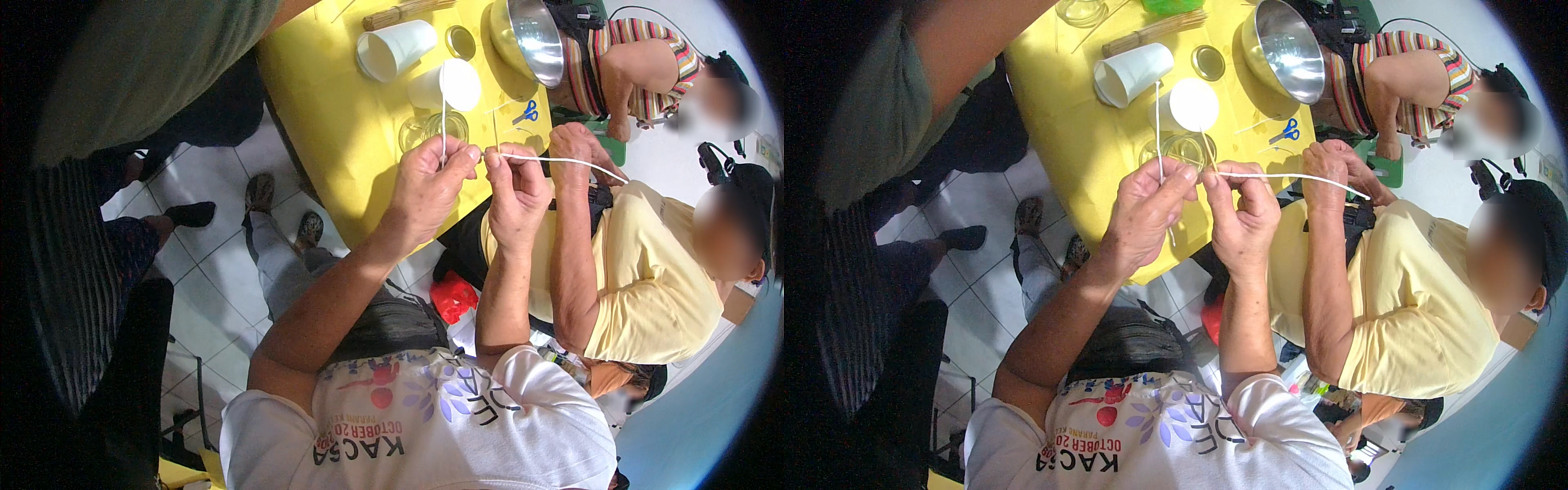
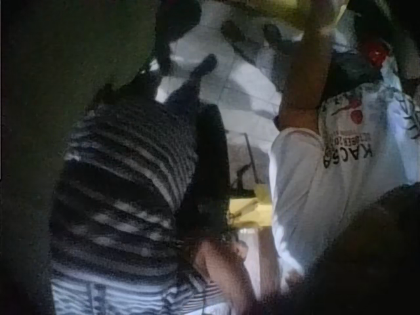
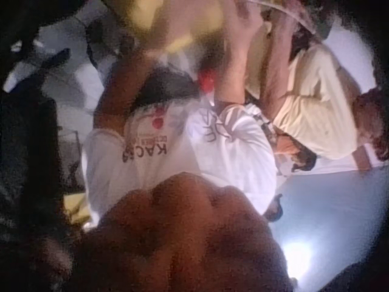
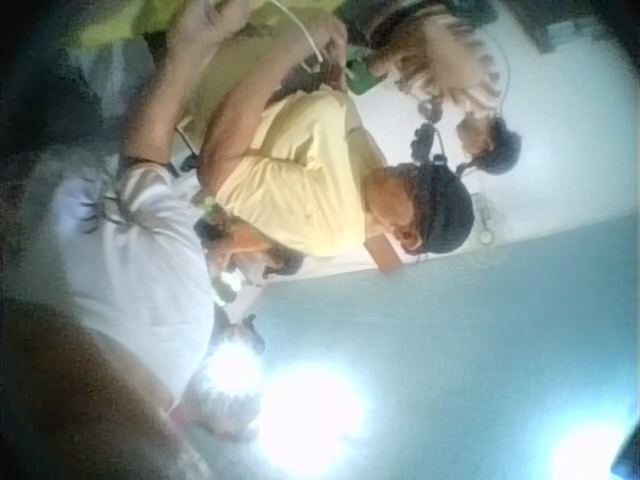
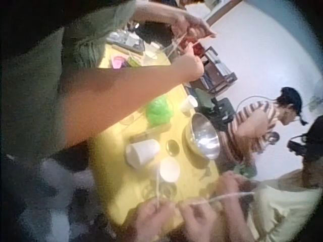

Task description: The person assembles candles by inserting wicks into small glass jars. They repeatedly pick up a wick, dip it into a container of liquid, and place it into a jar. Other people at the table perform similar actions.

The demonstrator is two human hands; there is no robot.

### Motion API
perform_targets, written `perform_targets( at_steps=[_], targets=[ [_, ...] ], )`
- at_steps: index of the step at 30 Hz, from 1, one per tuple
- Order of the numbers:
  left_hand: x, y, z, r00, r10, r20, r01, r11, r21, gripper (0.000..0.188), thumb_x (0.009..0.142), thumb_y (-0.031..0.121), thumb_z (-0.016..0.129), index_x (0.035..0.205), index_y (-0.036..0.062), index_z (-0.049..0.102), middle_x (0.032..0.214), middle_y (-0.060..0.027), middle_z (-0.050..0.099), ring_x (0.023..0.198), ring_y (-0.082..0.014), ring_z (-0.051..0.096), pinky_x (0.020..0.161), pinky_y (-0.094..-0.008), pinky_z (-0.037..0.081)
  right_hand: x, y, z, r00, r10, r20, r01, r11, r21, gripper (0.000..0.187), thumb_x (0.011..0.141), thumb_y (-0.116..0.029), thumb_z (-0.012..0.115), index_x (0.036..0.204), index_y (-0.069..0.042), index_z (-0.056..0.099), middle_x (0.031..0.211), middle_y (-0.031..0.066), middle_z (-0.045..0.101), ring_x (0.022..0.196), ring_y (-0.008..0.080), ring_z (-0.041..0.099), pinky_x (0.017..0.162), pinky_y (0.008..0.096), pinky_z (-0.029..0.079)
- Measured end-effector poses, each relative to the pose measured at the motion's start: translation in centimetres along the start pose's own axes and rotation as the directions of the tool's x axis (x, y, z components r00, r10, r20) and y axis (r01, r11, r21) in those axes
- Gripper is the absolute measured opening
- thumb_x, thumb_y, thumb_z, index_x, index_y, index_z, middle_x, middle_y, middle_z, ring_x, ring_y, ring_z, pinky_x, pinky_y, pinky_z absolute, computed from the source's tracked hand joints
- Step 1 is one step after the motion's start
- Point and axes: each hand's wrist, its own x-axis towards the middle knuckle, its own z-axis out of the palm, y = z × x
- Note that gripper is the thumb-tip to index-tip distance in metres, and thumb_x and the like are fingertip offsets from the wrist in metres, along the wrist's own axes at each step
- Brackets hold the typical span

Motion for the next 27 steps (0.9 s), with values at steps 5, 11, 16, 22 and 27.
perform_targets(
  at_steps=[5, 11, 16, 22, 27],
  targets=[
    [-0.1, 0.2, 0.0, 0.999, -0.034, 0.001, 0.034, 0.999, -0.008, 0.015, 0.091, 0.019, 0.060, 0.095, 0.0042, 0.059, 0.076, 0.0003, 0.056, 0.053, -0.0007, 0.037, 0.047, -0.0154, 0.028, 0.1, -0.1, 0.1, 1.000, 0.021, -0.002, -0.021, 0.992, 0.127, 0.008, 0.084, -0.001, 0.064, 0.091, 0.003, 0.062, 0.085, 0.0043, 0.060, 0.078, 0.0096, 0.056, 0.070, 0.0214, 0.044],
    [-0.2, 0.1, 0.0, 1.000, 0.016, 0.018, -0.018, 0.996, 0.088, 0.016, 0.092, 0.016, 0.059, 0.099, 0.0014, 0.061, 0.080, -0.0007, 0.059, 0.058, -0.0008, 0.041, 0.051, -0.0165, 0.033, 0.1, 0.1, -0.7, 0.994, 0.093, 0.058, -0.104, 0.969, 0.223, 0.006, 0.086, -0.001, 0.062, 0.093, 0.001, 0.061, 0.086, 0.0017, 0.059, 0.075, 0.0064, 0.052, 0.067, 0.0196, 0.041],
    [0.2, -0.4, -0.2, 0.988, 0.137, 0.076, -0.148, 0.976, 0.158, 0.013, 0.092, 0.009, 0.058, 0.099, -0.0016, 0.061, 0.087, -0.0012, 0.062, 0.076, -0.0042, 0.054, 0.069, -0.0195, 0.045, 0.1, 0.3, -0.7, 0.991, 0.106, 0.077, -0.120, 0.970, 0.213, 0.006, 0.087, 0.000, 0.061, 0.093, 0.001, 0.061, 0.086, 0.0015, 0.059, 0.074, 0.0062, 0.051, 0.067, 0.0195, 0.041],
    [0.7, -0.4, -0.3, 0.989, 0.122, 0.089, -0.136, 0.974, 0.183, 0.012, 0.091, 0.007, 0.057, 0.098, -0.0019, 0.060, 0.087, -0.0016, 0.062, 0.082, -0.0059, 0.056, 0.076, -0.0212, 0.045, 0.4, 0.3, -0.5, 0.995, 0.076, 0.060, -0.084, 0.986, 0.145, 0.006, 0.087, 0.000, 0.061, 0.093, 0.001, 0.060, 0.086, 0.0020, 0.057, 0.077, 0.0072, 0.051, 0.068, 0.0199, 0.041],
    [0.9, -0.2, 0.1, 0.990, 0.120, 0.078, -0.130, 0.984, 0.123, 0.011, 0.092, 0.010, 0.058, 0.096, 0.0003, 0.059, 0.079, 0.0034, 0.056, 0.068, -0.0007, 0.047, 0.061, -0.0167, 0.039, 0.6, 0.4, -0.2, 0.997, 0.067, 0.040, -0.071, 0.991, 0.116, 0.006, 0.086, 0.001, 0.061, 0.093, 0.002, 0.060, 0.087, 0.0030, 0.056, 0.078, 0.0082, 0.051, 0.069, 0.0205, 0.042]
  ],
)
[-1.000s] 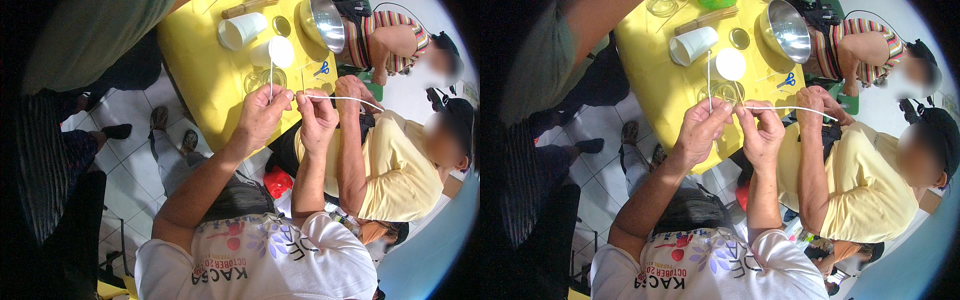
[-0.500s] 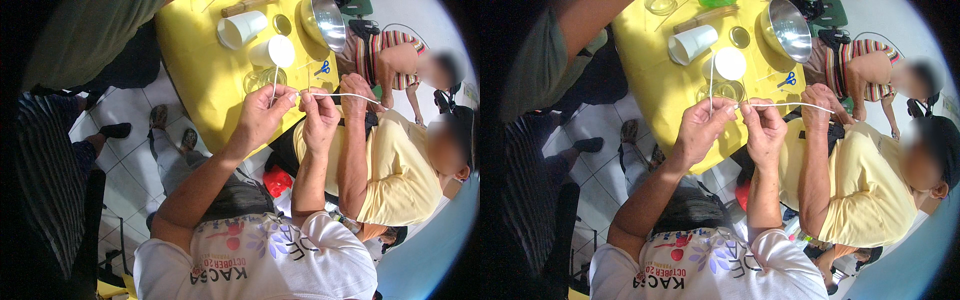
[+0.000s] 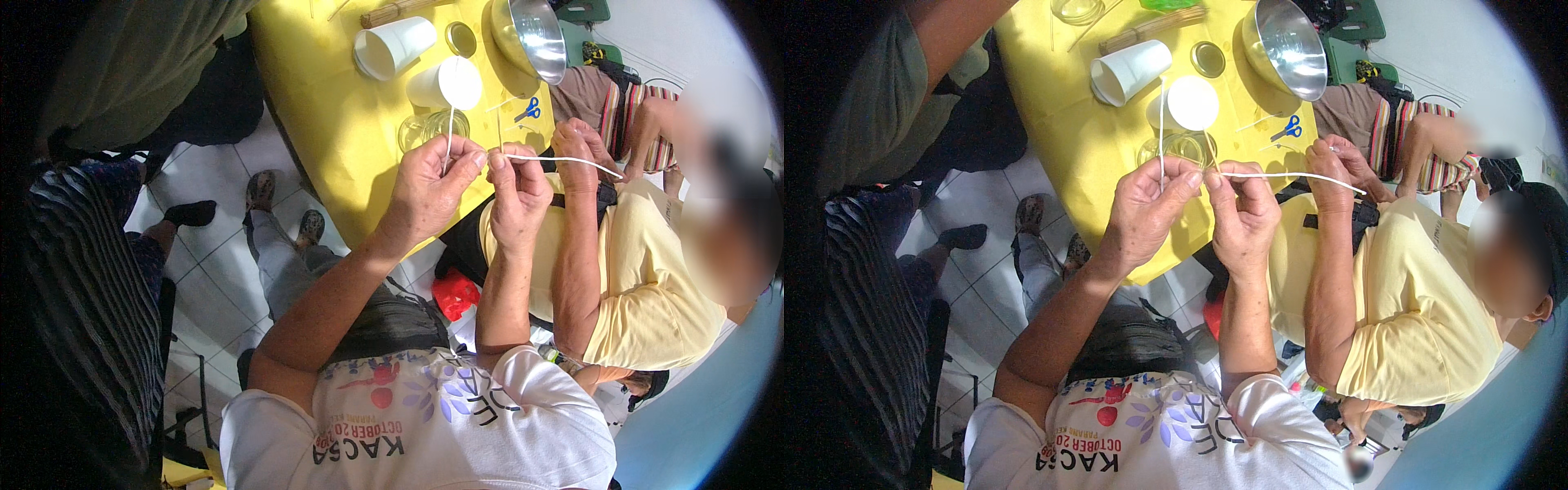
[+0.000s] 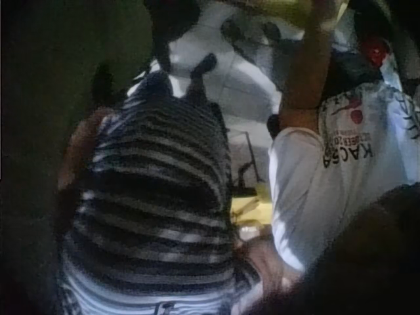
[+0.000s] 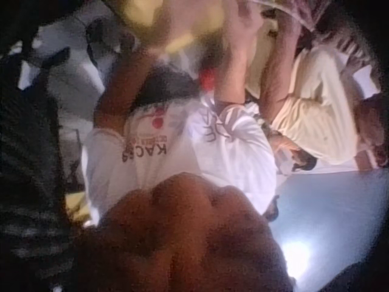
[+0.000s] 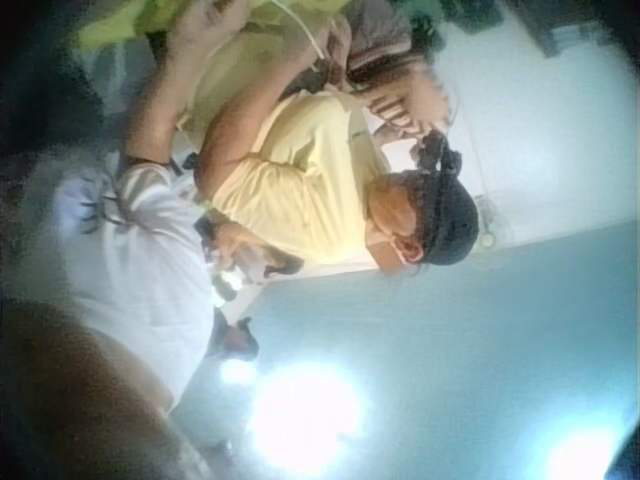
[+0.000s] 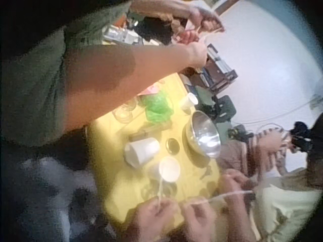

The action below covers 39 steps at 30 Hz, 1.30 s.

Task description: The person assembles candles by inserting wicks into small glass jars. They repeatedly pick up a wick, dip it into a container of liquid, and place it into a jar. Other people at the table perform similar actions.

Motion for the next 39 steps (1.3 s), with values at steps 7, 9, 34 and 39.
perform_targets(
  at_steps=[7, 9, 34, 39],
  targets=[
    [0.4, 0.2, 0.2, 1.000, -0.023, 0.003, 0.023, 0.999, -0.048, 0.012, 0.093, 0.014, 0.056, 0.095, 0.0026, 0.058, 0.074, 0.0067, 0.051, 0.059, 0.0017, 0.038, 0.051, -0.0152, 0.030, 0.4, 0.1, 0.2, 1.000, -0.002, -0.001, 0.002, 1.000, -0.007, 0.005, 0.087, 0.000, 0.060, 0.092, 0.002, 0.060, 0.086, 0.0029, 0.056, 0.078, 0.0081, 0.051, 0.070, 0.0210, 0.042],
    [0.4, 0.2, 0.4, 1.000, -0.025, -0.008, 0.025, 0.996, -0.085, 0.012, 0.093, 0.015, 0.056, 0.095, 0.0029, 0.058, 0.074, 0.0063, 0.051, 0.058, 0.0015, 0.038, 0.051, -0.0153, 0.030, 0.4, 0.0, 0.2, 1.000, 0.028, -0.008, -0.028, 1.000, 0.008, 0.005, 0.087, -0.001, 0.060, 0.091, 0.002, 0.059, 0.086, 0.0028, 0.056, 0.078, 0.0080, 0.051, 0.070, 0.0211, 0.042],
    [1.3, 0.5, -0.2, 0.999, -0.015, 0.031, 0.015, 1.000, 0.019, 0.011, 0.091, 0.012, 0.059, 0.090, 0.0010, 0.059, 0.072, 0.0050, 0.053, 0.064, -0.0001, 0.043, 0.056, -0.0170, 0.035, 0.9, -0.4, -0.5, 0.998, 0.040, 0.053, -0.037, 0.998, -0.055, 0.008, 0.088, -0.003, 0.059, 0.095, 0.001, 0.059, 0.088, 0.0020, 0.054, 0.079, 0.0080, 0.050, 0.070, 0.0207, 0.041],
    [1.1, 0.4, -0.3, 0.997, -0.061, 0.041, 0.059, 0.997, 0.044, 0.011, 0.091, 0.012, 0.058, 0.091, 0.0005, 0.060, 0.073, 0.0040, 0.054, 0.064, -0.0005, 0.044, 0.057, -0.0172, 0.036, 1.0, -0.1, -1.1, 0.995, -0.033, 0.091, 0.045, 0.989, -0.137, 0.009, 0.088, -0.004, 0.060, 0.095, 0.002, 0.060, 0.088, 0.0031, 0.055, 0.080, 0.0092, 0.052, 0.070, 0.0220, 0.042]
  ],
)
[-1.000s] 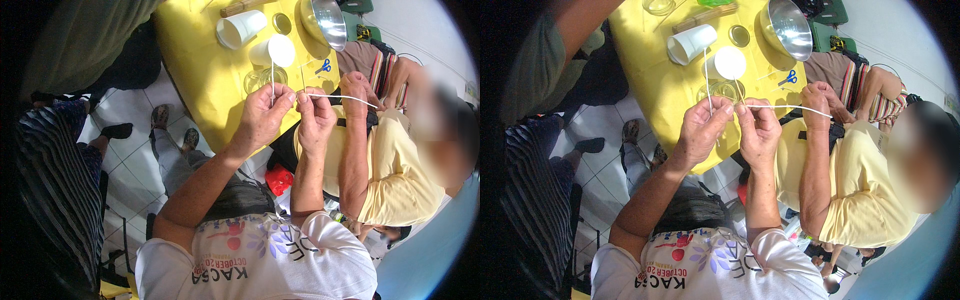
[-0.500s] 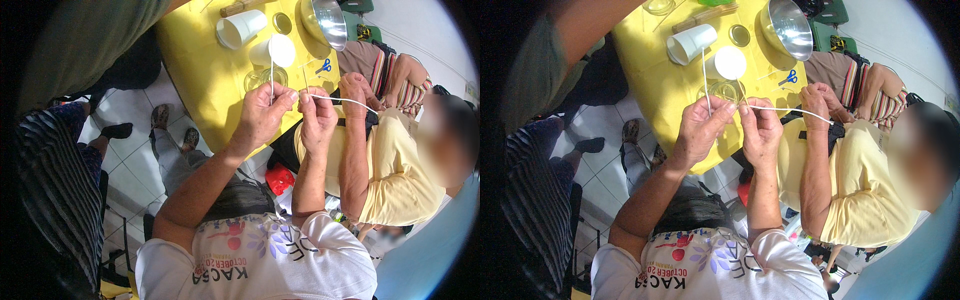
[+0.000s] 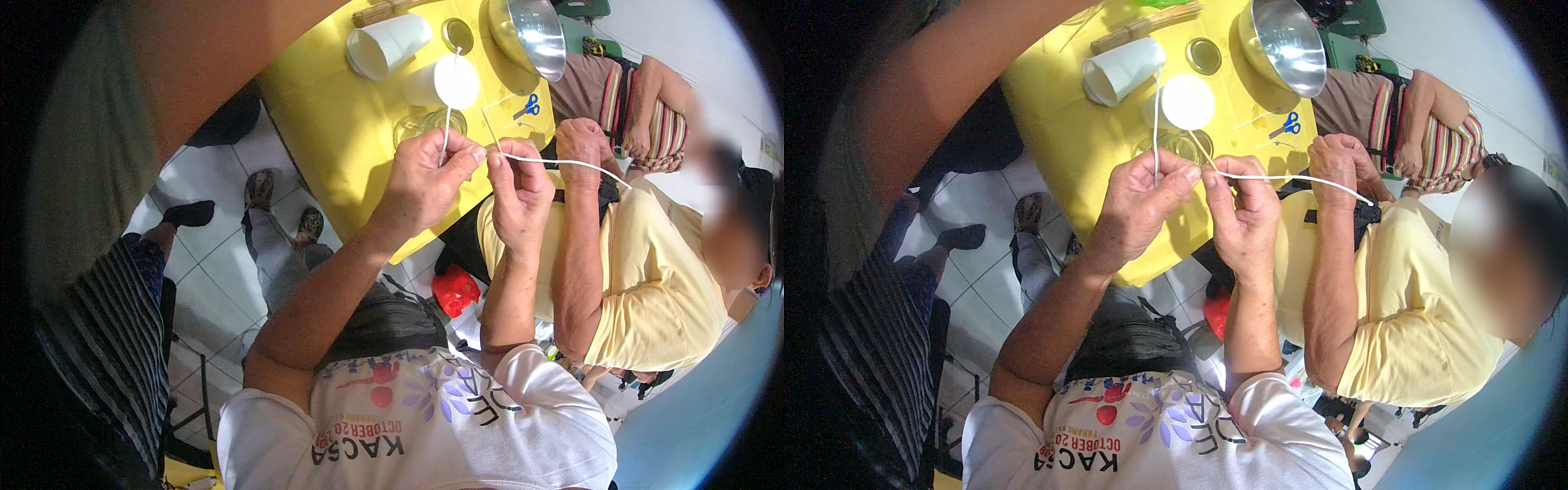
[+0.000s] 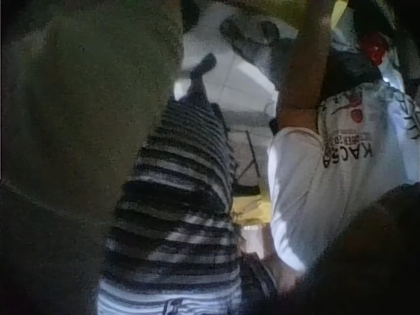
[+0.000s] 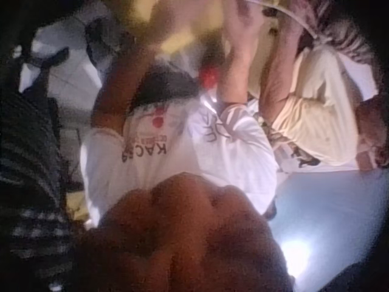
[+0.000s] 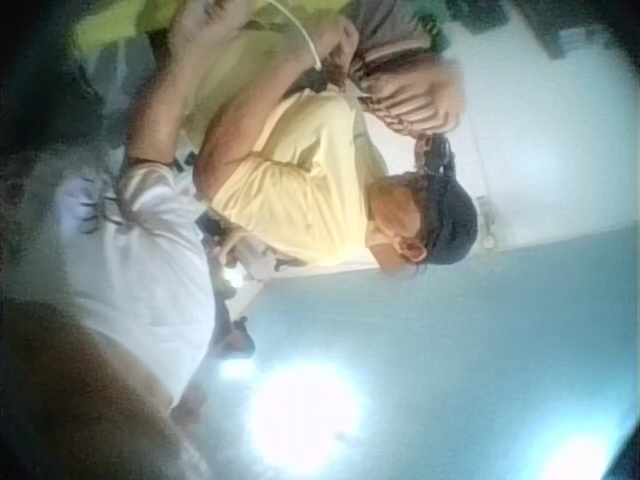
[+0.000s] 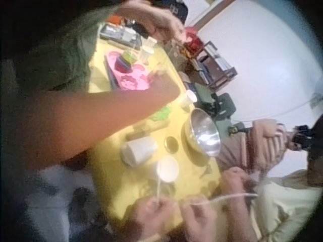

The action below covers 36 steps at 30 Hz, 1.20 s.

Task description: The person assembles candles by inserting wicks into small glass jars. They repeatedly pick up a wick, dip it into a container of liquid, and place it into a jar. Other people at the table perform similar actions.

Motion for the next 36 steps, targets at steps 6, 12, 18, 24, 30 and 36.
perform_targets(
  at_steps=[6, 12, 18, 24, 30, 36],
  targets=[
    [-0.4, -0.8, 0.5, 0.999, -0.027, -0.025, 0.024, 0.994, -0.104, 0.017, 0.093, 0.017, 0.056, 0.096, 0.0014, 0.061, 0.076, 0.0012, 0.056, 0.058, -0.0012, 0.040, 0.052, -0.0168, 0.033, -0.3, 0.7, -0.1, 0.998, 0.059, -0.034, -0.054, 0.992, 0.112, 0.010, 0.088, -0.004, 0.060, 0.096, 0.002, 0.060, 0.088, 0.0033, 0.056, 0.081, 0.0092, 0.052, 0.072, 0.0219, 0.043],
    [-0.4, -1.0, 0.3, 0.993, -0.110, -0.044, 0.107, 0.991, -0.074, 0.019, 0.094, 0.020, 0.055, 0.097, 0.0027, 0.062, 0.077, 0.0003, 0.058, 0.054, -0.0009, 0.037, 0.049, -0.0161, 0.030, -0.5, 1.0, -0.2, 0.992, 0.118, -0.050, -0.108, 0.980, 0.169, 0.008, 0.088, -0.003, 0.059, 0.095, 0.002, 0.059, 0.089, 0.0025, 0.055, 0.082, 0.0086, 0.052, 0.073, 0.0209, 0.042],
    [-0.5, -1.2, 0.2, 0.999, -0.032, -0.033, 0.030, 0.999, -0.043, 0.016, 0.092, 0.018, 0.058, 0.095, 0.0027, 0.062, 0.079, 0.0008, 0.059, 0.057, -0.0004, 0.040, 0.051, -0.0157, 0.031, -0.6, 1.2, 0.2, 0.994, 0.101, -0.030, -0.097, 0.989, 0.108, 0.008, 0.088, -0.002, 0.059, 0.095, 0.002, 0.059, 0.088, 0.0033, 0.055, 0.080, 0.0092, 0.052, 0.071, 0.0218, 0.043],
    [-0.6, -1.1, 0.0, 0.999, 0.002, -0.045, -0.001, 1.000, 0.008, 0.013, 0.091, 0.012, 0.058, 0.095, 0.0000, 0.061, 0.083, 0.0000, 0.062, 0.071, -0.0026, 0.052, 0.064, -0.0177, 0.043, -1.0, 0.9, 0.7, 0.994, 0.074, -0.084, -0.066, 0.993, 0.099, 0.007, 0.086, -0.002, 0.061, 0.092, 0.002, 0.060, 0.086, 0.0040, 0.055, 0.078, 0.0099, 0.052, 0.070, 0.0220, 0.042],
    [-1.1, -1.6, 0.5, 0.991, 0.082, -0.105, -0.074, 0.995, 0.073, 0.012, 0.091, 0.006, 0.058, 0.098, -0.0028, 0.060, 0.087, -0.0010, 0.063, 0.078, -0.0044, 0.056, 0.072, -0.0182, 0.046, -1.2, 1.0, 1.1, 0.992, -0.023, -0.122, 0.014, 0.997, -0.071, 0.006, 0.085, -0.002, 0.060, 0.090, 0.002, 0.060, 0.081, 0.0036, 0.056, 0.074, 0.0102, 0.052, 0.069, 0.0218, 0.042],
    [-1.9, -0.6, 0.0, 0.995, 0.069, -0.077, -0.062, 0.994, 0.089, 0.018, 0.092, 0.008, 0.056, 0.105, -0.0044, 0.060, 0.087, -0.0008, 0.062, 0.076, -0.0040, 0.056, 0.070, -0.0176, 0.046, -1.5, 0.4, 1.4, 0.990, 0.104, -0.100, -0.086, 0.981, 0.175, 0.008, 0.089, -0.004, 0.059, 0.096, 0.001, 0.059, 0.082, 0.0007, 0.057, 0.074, 0.0074, 0.051, 0.069, 0.0205, 0.042]
  ],
)
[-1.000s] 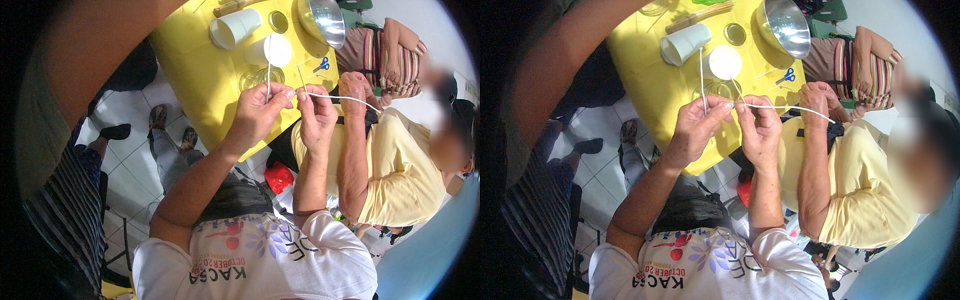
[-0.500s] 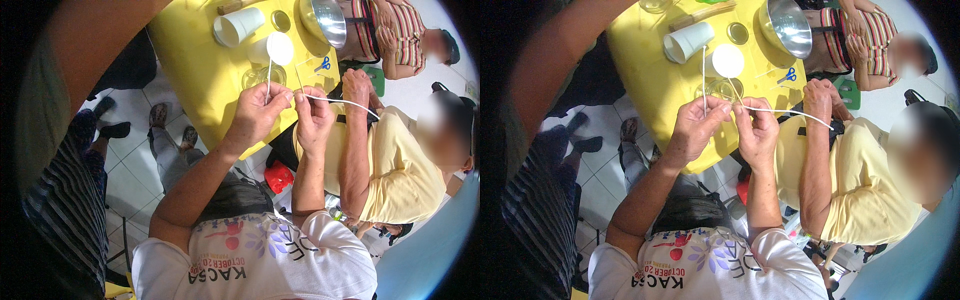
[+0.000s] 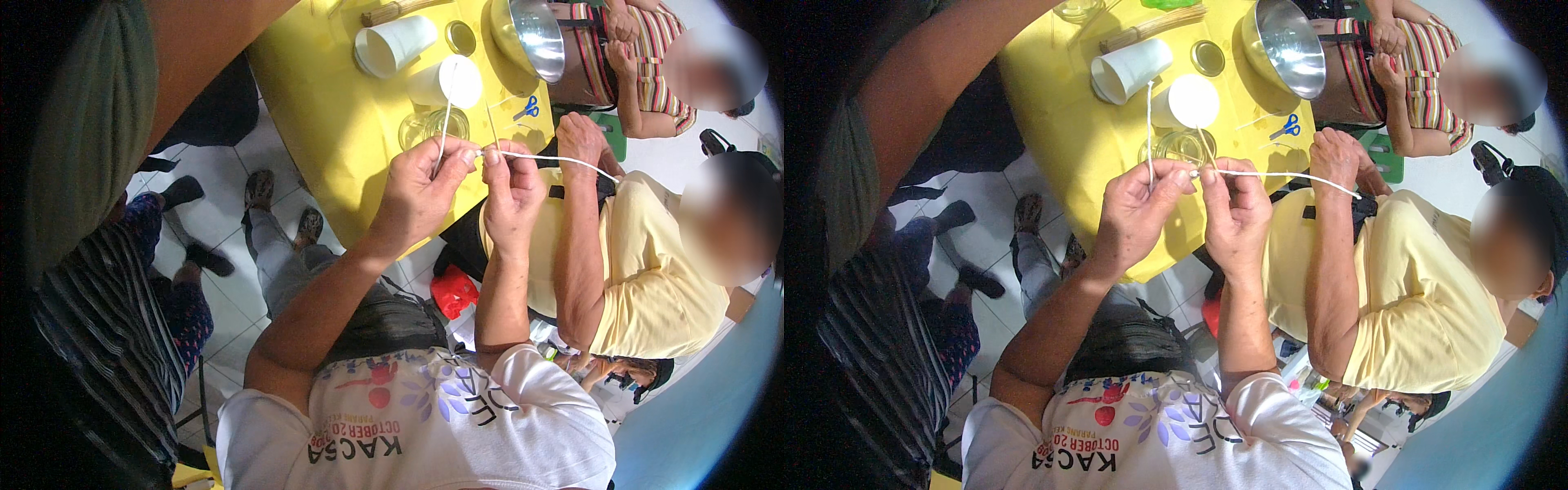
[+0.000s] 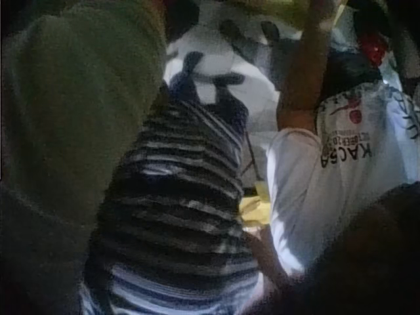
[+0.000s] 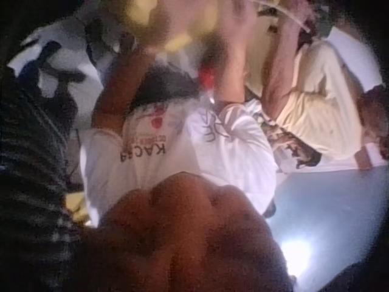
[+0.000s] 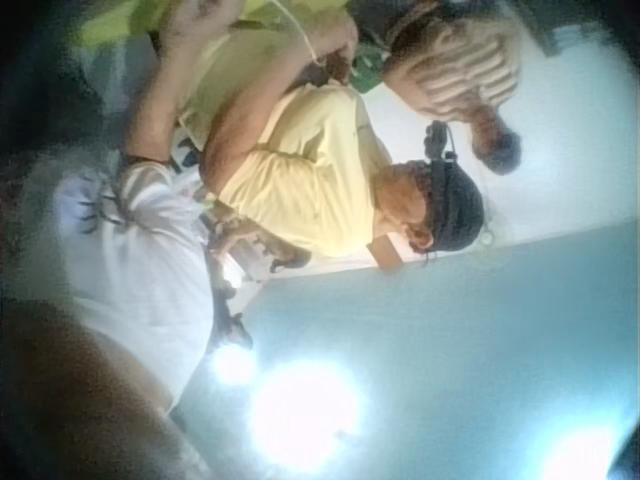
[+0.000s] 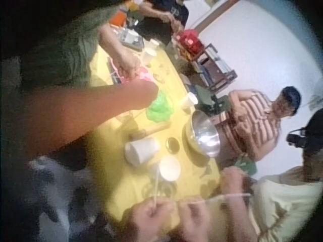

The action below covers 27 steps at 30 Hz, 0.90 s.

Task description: The person assembles candles by inserting wicks into small glass jars. They repeatedly pick up a wick, dip it into a container of liquid, and place it into a jar. Other people at the table perform similar actions.

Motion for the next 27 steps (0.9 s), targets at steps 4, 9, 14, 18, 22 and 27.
perform_targets(
  at_steps=[4, 9, 14, 18, 22, 27],
  targets=[
    [-0.6, 0.6, 0.1, 1.000, -0.012, -0.002, 0.012, 1.000, -0.007, 0.021, 0.093, 0.010, 0.055, 0.108, -0.0051, 0.060, 0.088, -0.0015, 0.063, 0.077, -0.0043, 0.056, 0.071, -0.0181, 0.045, -0.1, -0.8, -0.4, 0.998, 0.012, 0.062, -0.016, 0.998, 0.062, 0.009, 0.090, -0.004, 0.058, 0.098, 0.001, 0.058, 0.087, 0.0001, 0.056, 0.077, 0.0065, 0.050, 0.069, 0.0203, 0.042],
    [-0.9, 0.4, 0.9, 0.998, 0.058, -0.017, -0.059, 0.997, -0.046, 0.014, 0.091, 0.007, 0.058, 0.097, -0.0045, 0.061, 0.079, -0.0013, 0.061, 0.071, -0.0037, 0.054, 0.063, -0.0196, 0.045, -0.3, -1.4, -0.7, 0.994, -0.048, 0.099, 0.055, 0.996, -0.065, 0.010, 0.089, -0.004, 0.059, 0.097, 0.001, 0.059, 0.090, 0.0020, 0.055, 0.079, 0.0082, 0.050, 0.069, 0.0209, 0.042],
    [-0.8, 0.5, 1.0, 0.997, 0.069, -0.022, -0.069, 0.998, -0.008, 0.009, 0.089, 0.006, 0.061, 0.091, -0.0029, 0.061, 0.071, 0.0028, 0.057, 0.062, -0.0002, 0.048, 0.053, -0.0171, 0.039, -0.2, -2.0, -1.1, 0.988, -0.131, 0.087, 0.148, 0.963, -0.226, 0.008, 0.085, -0.003, 0.062, 0.091, 0.002, 0.060, 0.083, 0.0066, 0.057, 0.076, 0.0125, 0.054, 0.068, 0.0231, 0.043],
    [-1.1, 0.9, 1.4, 0.994, 0.104, -0.038, -0.104, 0.994, 0.016, 0.008, 0.088, 0.006, 0.061, 0.088, -0.0022, 0.060, 0.068, 0.0039, 0.054, 0.058, 0.0000, 0.045, 0.050, -0.0173, 0.036, -0.3, -2.7, -1.0, 0.977, -0.198, 0.074, 0.211, 0.929, -0.303, 0.008, 0.083, -0.003, 0.063, 0.088, 0.002, 0.061, 0.079, 0.0094, 0.058, 0.071, 0.0158, 0.056, 0.065, 0.0256, 0.045],
    [-1.3, 1.2, 1.3, 0.998, 0.056, -0.028, -0.054, 0.997, 0.053, 0.008, 0.088, 0.006, 0.061, 0.088, -0.0020, 0.060, 0.068, 0.0039, 0.054, 0.059, 0.0000, 0.045, 0.050, -0.0169, 0.036, -0.7, -3.4, -0.9, 0.974, -0.214, 0.081, 0.228, 0.894, -0.386, 0.007, 0.083, -0.003, 0.062, 0.088, 0.002, 0.061, 0.080, 0.0099, 0.059, 0.069, 0.0169, 0.058, 0.063, 0.0270, 0.046],
    [-1.5, 1.5, 1.0, 1.000, -0.022, 0.020, 0.022, 1.000, 0.011, 0.011, 0.090, 0.008, 0.060, 0.094, -0.0024, 0.061, 0.078, 0.0022, 0.058, 0.069, -0.0019, 0.050, 0.062, -0.0178, 0.040, -0.8, -3.9, -1.1, 0.962, -0.246, 0.119, 0.273, 0.863, -0.425, 0.007, 0.083, -0.002, 0.062, 0.088, 0.002, 0.061, 0.078, 0.0101, 0.059, 0.068, 0.0176, 0.058, 0.062, 0.0272, 0.046]
  ],
)
